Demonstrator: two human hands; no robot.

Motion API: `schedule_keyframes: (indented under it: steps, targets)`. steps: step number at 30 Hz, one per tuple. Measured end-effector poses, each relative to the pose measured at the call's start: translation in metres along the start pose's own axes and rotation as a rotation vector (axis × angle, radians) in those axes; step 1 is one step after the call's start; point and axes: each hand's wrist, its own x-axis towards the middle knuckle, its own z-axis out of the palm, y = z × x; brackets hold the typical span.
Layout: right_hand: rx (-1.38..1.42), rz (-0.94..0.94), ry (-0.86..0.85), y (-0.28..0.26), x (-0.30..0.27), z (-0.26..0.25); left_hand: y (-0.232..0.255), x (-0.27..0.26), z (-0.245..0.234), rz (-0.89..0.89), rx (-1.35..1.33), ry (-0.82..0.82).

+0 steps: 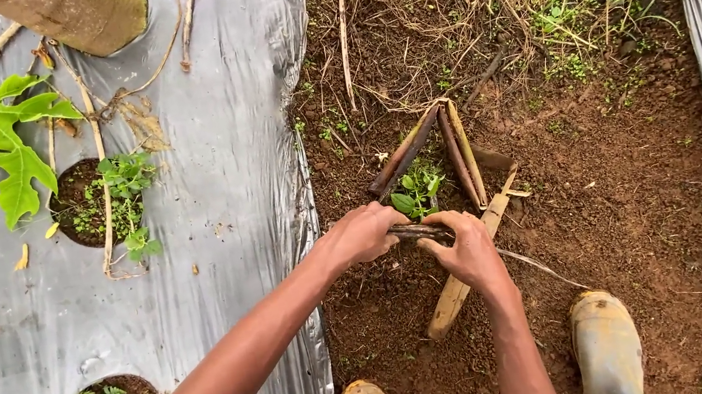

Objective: The person plants small seedlings into holes in a plastic-covered garden bed, using a hoe to clear soil and a wooden stick to support the plants. They also clear weeds from the adjacent soil path and arrange sticks around the newly planted seedlings.

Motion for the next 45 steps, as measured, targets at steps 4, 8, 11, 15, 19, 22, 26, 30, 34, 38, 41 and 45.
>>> schedule_keyframes:
  steps: [4, 8, 11, 15, 19, 22, 26, 30, 34, 38, 41, 45]
  targets:
    - [-0.036, -0.016, 0.027, 0.008, 0.001, 0.004, -0.023, 0.027, 0.024, 0.005, 0.121, 0.029]
    - [-0.066, -0.081, 0.179, 0.044, 0.008, 0.030, -0.012, 0.020, 0.025, 0.123, 0.282, 0.243]
    - [-0.033, -0.080, 0.306, 0.053, 0.012, 0.049, -0.011, 0.027, 0.035, 0.130, 0.222, 0.408]
    - [0.204, 0.045, 0.395, 0.020, 0.005, 0.050, 0.006, 0.030, 0.042, 0.079, -0.064, 0.593]
    - [0.351, 0.133, 0.410, 0.012, -0.001, 0.060, 0.011, 0.045, 0.065, 0.095, -0.287, 0.722]
    - [0.465, 0.186, 0.362, 0.015, -0.002, 0.071, 0.027, 0.042, 0.069, 0.073, -0.500, 0.752]
    - [0.498, 0.227, 0.320, -0.037, -0.022, 0.055, 0.065, 0.012, 0.046, -0.089, -0.751, 0.713]
    - [0.450, 0.210, 0.273, -0.043, -0.027, 0.058, 0.056, 0.019, 0.041, -0.355, -0.885, 0.666]
    - [0.422, 0.227, 0.267, -0.040, -0.025, 0.061, -0.026, 0.090, 0.116, -0.385, -0.816, 0.640]
    - [0.389, 0.195, 0.213, -0.028, -0.012, 0.061, -0.007, 0.076, 0.083, -0.234, -0.810, 0.680]
    - [0.372, 0.198, 0.132, -0.011, -0.004, 0.057, -0.004, 0.069, 0.051, -0.179, -0.814, 0.766]
    - [0.513, 0.221, -0.009, -0.004, -0.005, 0.052, -0.008, 0.063, 0.033, -0.142, -0.846, 0.812]
